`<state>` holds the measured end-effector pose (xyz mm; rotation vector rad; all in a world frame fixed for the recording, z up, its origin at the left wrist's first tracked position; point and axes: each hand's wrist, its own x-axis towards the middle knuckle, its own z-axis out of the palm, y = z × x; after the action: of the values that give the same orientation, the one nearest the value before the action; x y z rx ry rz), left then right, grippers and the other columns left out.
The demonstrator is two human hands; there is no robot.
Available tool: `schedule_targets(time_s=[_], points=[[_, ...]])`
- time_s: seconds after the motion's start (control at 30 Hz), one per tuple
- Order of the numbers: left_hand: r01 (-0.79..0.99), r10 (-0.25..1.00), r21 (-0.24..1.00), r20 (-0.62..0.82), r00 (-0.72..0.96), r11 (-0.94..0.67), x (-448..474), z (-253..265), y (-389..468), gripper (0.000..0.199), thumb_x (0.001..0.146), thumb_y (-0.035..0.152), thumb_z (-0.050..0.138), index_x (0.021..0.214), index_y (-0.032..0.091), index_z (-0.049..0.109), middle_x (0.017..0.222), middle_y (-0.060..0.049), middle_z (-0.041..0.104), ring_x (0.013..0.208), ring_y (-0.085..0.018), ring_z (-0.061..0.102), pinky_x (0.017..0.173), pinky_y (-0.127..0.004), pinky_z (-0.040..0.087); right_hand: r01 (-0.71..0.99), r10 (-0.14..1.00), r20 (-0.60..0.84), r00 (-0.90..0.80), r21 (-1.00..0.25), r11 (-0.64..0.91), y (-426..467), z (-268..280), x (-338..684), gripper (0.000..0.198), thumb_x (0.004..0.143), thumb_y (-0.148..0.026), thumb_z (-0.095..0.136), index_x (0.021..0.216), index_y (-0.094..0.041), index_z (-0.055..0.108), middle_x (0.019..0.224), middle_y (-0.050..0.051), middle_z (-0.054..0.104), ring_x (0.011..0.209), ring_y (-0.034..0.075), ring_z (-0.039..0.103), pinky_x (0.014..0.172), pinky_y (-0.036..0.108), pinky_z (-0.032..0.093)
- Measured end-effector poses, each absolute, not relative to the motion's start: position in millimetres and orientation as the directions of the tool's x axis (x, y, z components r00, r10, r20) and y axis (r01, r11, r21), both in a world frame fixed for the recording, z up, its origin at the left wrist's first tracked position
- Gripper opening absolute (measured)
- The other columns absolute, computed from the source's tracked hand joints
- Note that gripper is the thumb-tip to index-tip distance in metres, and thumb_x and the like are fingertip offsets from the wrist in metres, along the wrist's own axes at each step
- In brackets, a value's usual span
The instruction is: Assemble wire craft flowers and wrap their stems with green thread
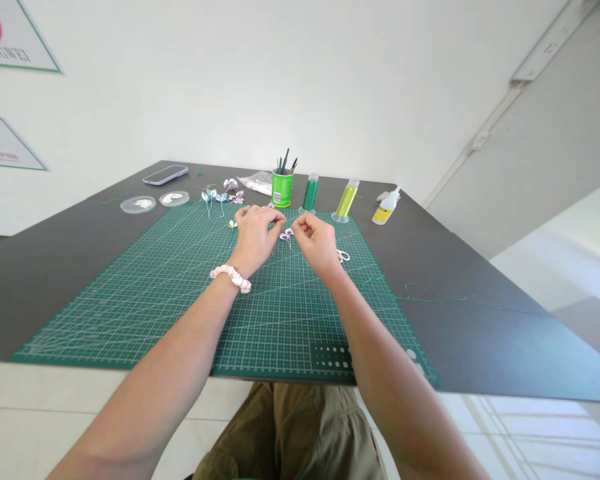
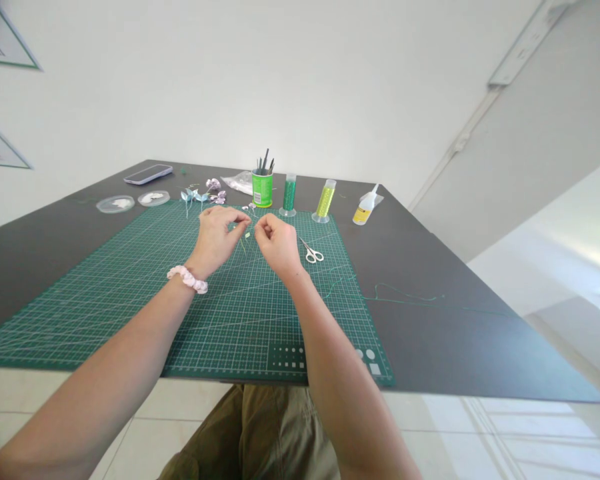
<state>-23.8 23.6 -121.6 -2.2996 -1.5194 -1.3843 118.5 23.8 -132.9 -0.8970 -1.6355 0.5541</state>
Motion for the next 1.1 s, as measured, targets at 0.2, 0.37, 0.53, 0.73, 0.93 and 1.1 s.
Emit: schedule_targets(time_s=[0.2, 0.37, 0.53, 0.73, 0.93, 1.1], points=[[0.749, 0.725, 0.401, 0.672, 0.150, -0.527, -23.4, -120.9, 23.3, 0.018, 0.089, 0.023, 0.055, 0.076, 0.026, 0.067, 0.085, 0.001, 0.074, 0.088, -0.021, 0.062, 0.095, -0.046, 0.035, 0.342, 0.743, 0.667, -0.058, -0.686, 0.642, 23.4, -132.7, 121.0, 0.018, 0.084, -0.018, 0.052, 0.067, -0.022, 0.047, 0.056, -0.005, 0.043, 0.052, 0.011, 0.038, 0.056, 0.028, 0.029], [0.729, 0.743, 0.414, 0.642, 0.192, -0.546, -22.6, -117.8, 21.2, 0.017, 0.088, 0.019, 0.056, 0.078, 0.025, 0.068, 0.089, 0.001, 0.075, 0.091, -0.021, 0.063, 0.097, -0.046, 0.034, 0.323, 0.746, 0.666, -0.022, -0.701, 0.636, 23.3, -131.0, 122.8, 0.016, 0.086, -0.019, 0.052, 0.070, -0.022, 0.049, 0.058, -0.005, 0.045, 0.052, 0.011, 0.040, 0.057, 0.028, 0.031], [0.712, 0.728, 0.402, 0.648, 0.223, -0.576, -21.8, -114.9, 18.6, 0.017, 0.087, 0.017, 0.057, 0.077, 0.024, 0.068, 0.089, 0.001, 0.075, 0.091, -0.021, 0.063, 0.098, -0.045, 0.035, 0.214, 0.791, 0.611, 0.025, -0.777, 0.593, 26.0, -129.8, 122.5, 0.016, 0.085, -0.019, 0.054, 0.070, -0.022, 0.052, 0.056, -0.006, 0.045, 0.050, 0.010, 0.042, 0.053, 0.027, 0.032], [0.688, 0.709, 0.397, 0.662, 0.245, -0.608, -20.5, -114.4, 17.6, 0.014, 0.087, 0.017, 0.059, 0.077, 0.022, 0.068, 0.088, 0.001, 0.075, 0.091, -0.020, 0.063, 0.098, -0.044, 0.036, 0.025, 0.896, 0.444, 0.000, -0.896, 0.444, 33.2, -131.6, 123.1, 0.017, 0.081, -0.017, 0.058, 0.065, -0.020, 0.053, 0.049, -0.009, 0.043, 0.038, 0.006, 0.036, 0.040, 0.023, 0.030], [0.669, 0.687, 0.414, 0.698, 0.202, -0.617, -21.9, -117.2, 20.9, 0.015, 0.087, 0.018, 0.058, 0.077, 0.022, 0.068, 0.087, 0.001, 0.075, 0.087, -0.019, 0.064, 0.093, -0.041, 0.041, -0.143, 0.957, 0.281, -0.075, -0.952, 0.269, 33.1, -131.8, 124.3, 0.017, 0.077, -0.015, 0.058, 0.060, -0.019, 0.053, 0.045, -0.009, 0.042, 0.036, 0.005, 0.035, 0.036, 0.020, 0.032], [0.662, 0.696, 0.442, 0.697, 0.173, -0.606, -23.0, -117.0, 20.9, 0.014, 0.087, 0.019, 0.058, 0.076, 0.022, 0.067, 0.082, 0.001, 0.074, 0.083, -0.018, 0.064, 0.089, -0.038, 0.043, -0.166, 0.959, 0.208, -0.191, -0.970, 0.178, 28.9, -130.0, 122.9, 0.018, 0.074, -0.017, 0.059, 0.058, -0.018, 0.053, 0.045, -0.008, 0.042, 0.036, 0.005, 0.033, 0.036, 0.019, 0.034]])
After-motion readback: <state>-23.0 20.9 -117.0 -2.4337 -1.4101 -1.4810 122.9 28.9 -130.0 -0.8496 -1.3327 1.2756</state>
